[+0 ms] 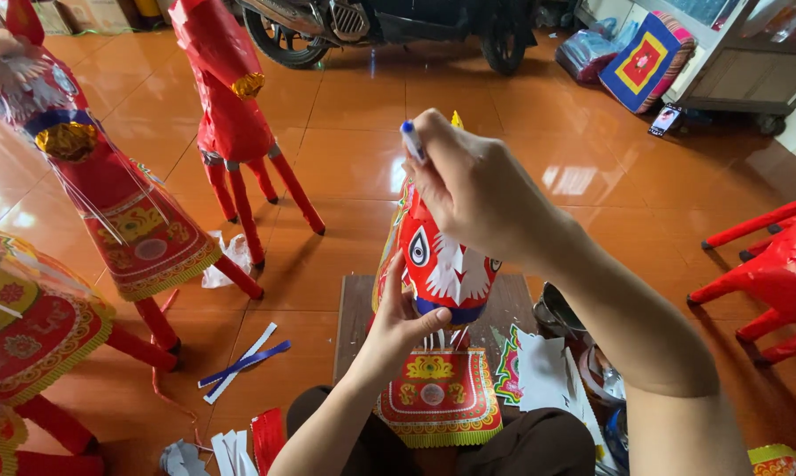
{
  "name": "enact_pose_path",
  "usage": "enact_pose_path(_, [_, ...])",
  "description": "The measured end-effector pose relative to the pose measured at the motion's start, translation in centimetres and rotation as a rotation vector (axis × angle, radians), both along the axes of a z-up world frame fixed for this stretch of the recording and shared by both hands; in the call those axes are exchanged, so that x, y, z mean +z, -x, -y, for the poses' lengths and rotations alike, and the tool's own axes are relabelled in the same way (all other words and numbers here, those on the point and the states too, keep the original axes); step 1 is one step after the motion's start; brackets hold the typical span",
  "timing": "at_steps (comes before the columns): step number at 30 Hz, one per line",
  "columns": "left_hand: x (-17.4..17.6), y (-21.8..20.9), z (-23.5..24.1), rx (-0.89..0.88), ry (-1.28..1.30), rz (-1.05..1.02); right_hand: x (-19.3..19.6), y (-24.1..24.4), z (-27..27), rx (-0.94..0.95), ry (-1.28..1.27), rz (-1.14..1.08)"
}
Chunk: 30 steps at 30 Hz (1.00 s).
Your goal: Decorating traditional paper horse models by painting and gluing paper ornaments
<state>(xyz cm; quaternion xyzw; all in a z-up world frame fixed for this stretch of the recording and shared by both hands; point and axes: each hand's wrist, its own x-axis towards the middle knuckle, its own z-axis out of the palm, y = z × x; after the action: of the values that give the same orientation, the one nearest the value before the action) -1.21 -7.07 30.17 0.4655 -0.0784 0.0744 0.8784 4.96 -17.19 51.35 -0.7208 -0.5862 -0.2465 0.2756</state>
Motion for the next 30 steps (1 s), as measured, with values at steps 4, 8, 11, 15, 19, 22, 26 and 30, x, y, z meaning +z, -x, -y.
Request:
enact_pose_path(4, [0.1, 0.0, 0.3, 0.003, 0.029, 0.028, -0.1, -0.4, 0.0, -0.086, -0.006, -0.074])
enact_pose_path(8, [-0.4, -0.7, 0.2, 0.027, 0.029, 0.019, 0.4, -1.2, 0.7, -0.002, 0.016, 0.078])
enact_pose_path(11, [0.0, -0.7, 0.1, 0.011, 0.018, 0.037, 1.5, -2.3, 1.6, -0.079, -0.015, -0.002])
enact_pose_path(15, [1.0, -1.0, 0.1, 0.031, -0.021, 0.053, 1.0, -3.0, 0.9, -0.085, 0.017, 0.111])
enact_pose_path(19, [3.1, -0.5, 0.7, 0.024, -0.024, 0.041, 0.0, -4.5, -0.2, -0.292, 0.084, 0.215])
enact_pose_path(22, [2.0, -1.5, 0.5, 0.089, -0.046, 0.098, -3.9, -6.3, -1.6, -0.398, 0.074, 0.257])
enact_pose_path(26, [3.1, -1.7, 0.6, 0.067, -0.123, 0.098, -2.7, -3.4, 0.1, -0.350, -0.114, 0.271])
enact_pose_path(30, [5.4, -3.0, 1.2, 0.144, -0.245, -0.032, -1.0, 0.1, 4.0, -0.135, -0.630, 0.018])
